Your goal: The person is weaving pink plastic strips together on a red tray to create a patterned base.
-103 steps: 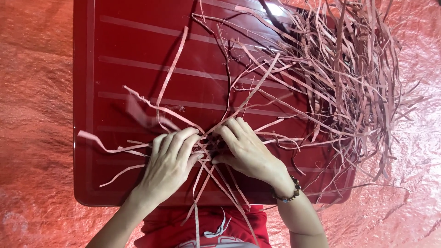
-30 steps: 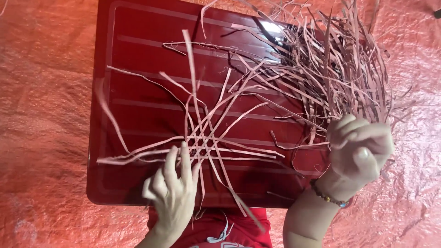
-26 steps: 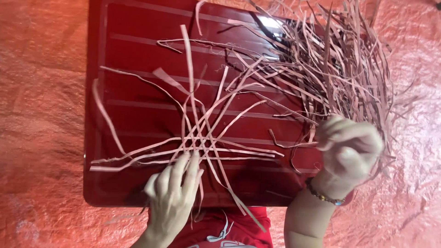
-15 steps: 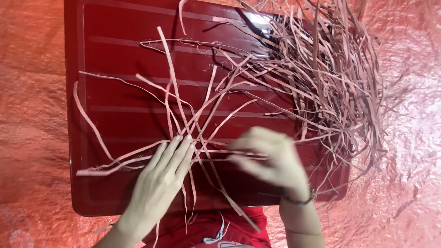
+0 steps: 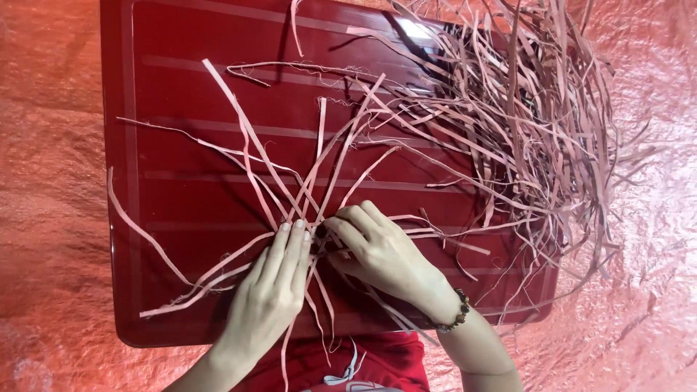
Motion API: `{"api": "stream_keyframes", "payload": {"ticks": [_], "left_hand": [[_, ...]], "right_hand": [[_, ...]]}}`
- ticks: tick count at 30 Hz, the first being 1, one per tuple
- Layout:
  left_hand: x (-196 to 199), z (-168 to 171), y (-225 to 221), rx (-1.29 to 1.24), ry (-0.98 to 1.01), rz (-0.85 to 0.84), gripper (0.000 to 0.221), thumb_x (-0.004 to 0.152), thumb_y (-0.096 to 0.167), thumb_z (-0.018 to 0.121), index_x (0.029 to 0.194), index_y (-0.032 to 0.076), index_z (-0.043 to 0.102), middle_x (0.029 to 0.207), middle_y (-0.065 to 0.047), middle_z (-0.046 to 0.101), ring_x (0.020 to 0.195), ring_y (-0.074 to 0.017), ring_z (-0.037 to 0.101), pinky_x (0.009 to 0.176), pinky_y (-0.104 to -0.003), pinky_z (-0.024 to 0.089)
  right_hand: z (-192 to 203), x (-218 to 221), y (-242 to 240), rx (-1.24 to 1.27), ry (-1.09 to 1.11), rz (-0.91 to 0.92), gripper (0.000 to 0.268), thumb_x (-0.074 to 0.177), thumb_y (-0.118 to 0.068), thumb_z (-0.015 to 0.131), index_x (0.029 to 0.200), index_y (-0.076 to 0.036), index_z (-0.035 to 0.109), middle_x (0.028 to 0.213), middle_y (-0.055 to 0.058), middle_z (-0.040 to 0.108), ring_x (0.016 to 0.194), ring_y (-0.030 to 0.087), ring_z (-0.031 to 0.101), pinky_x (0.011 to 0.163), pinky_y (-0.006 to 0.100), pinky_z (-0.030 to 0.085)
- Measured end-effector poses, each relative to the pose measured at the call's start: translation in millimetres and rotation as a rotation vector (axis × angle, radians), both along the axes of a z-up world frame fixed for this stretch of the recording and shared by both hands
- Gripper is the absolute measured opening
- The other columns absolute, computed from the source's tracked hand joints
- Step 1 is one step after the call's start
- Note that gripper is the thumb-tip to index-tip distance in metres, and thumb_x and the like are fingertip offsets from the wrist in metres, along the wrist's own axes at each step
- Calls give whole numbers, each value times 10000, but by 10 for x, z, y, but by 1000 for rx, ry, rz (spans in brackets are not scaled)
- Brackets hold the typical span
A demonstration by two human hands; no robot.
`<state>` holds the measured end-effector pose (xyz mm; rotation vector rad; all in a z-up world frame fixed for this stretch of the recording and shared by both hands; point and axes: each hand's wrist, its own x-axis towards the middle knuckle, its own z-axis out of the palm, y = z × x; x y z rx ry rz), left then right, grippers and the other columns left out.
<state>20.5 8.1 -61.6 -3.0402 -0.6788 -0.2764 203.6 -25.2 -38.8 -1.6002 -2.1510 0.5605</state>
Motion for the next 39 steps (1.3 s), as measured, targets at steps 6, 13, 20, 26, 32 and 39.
{"api": "stream_keyframes", "payload": {"ticks": [6,13,20,26,32,39], "left_hand": [[14,40,31,128,32,-29,316,783,-59,480,1096,-41,524,1165,-201,494,1066,-282,493,865,-274,448],[41,68,42,161,7,-22,273,832,-17,420,1076,-44,539,1154,-197,499,1066,-284,490,833,-269,457],[46,33,26,106,-65,-19,259,801,-23,503,1054,-66,537,1120,-203,526,1027,-279,529,791,-274,492],[34,-19,8,109,-94,-37,305,724,-109,575,1026,-71,550,1073,-213,554,989,-282,556,781,-273,506],[38,16,8,132,-88,-45,287,750,-105,524,1034,-75,546,1069,-217,556,1007,-285,542,795,-276,490],[-31,-26,112,-247,-247,14,339,703,46,628,1038,30,574,1103,-136,559,1011,-242,541,828,-320,468]], "right_hand": [[7,34,31,-140,111,-1,418,640,-25,686,993,29,470,900,127,451,754,256,446,628,343,446],[-11,29,22,-170,65,-4,469,597,0,691,1005,22,461,897,118,437,749,250,434,572,337,456],[-22,46,18,-159,84,7,452,611,-1,686,1004,26,463,931,127,454,800,256,445,634,340,466],[-47,48,5,-121,69,13,456,600,12,687,1000,33,469,912,123,454,776,245,439,601,328,474],[-56,48,0,-100,102,3,455,585,10,671,993,27,470,903,119,452,785,255,436,652,332,453],[26,103,9,-84,219,15,302,707,-39,620,961,28,471,858,125,455,758,260,446,658,330,436]]}}
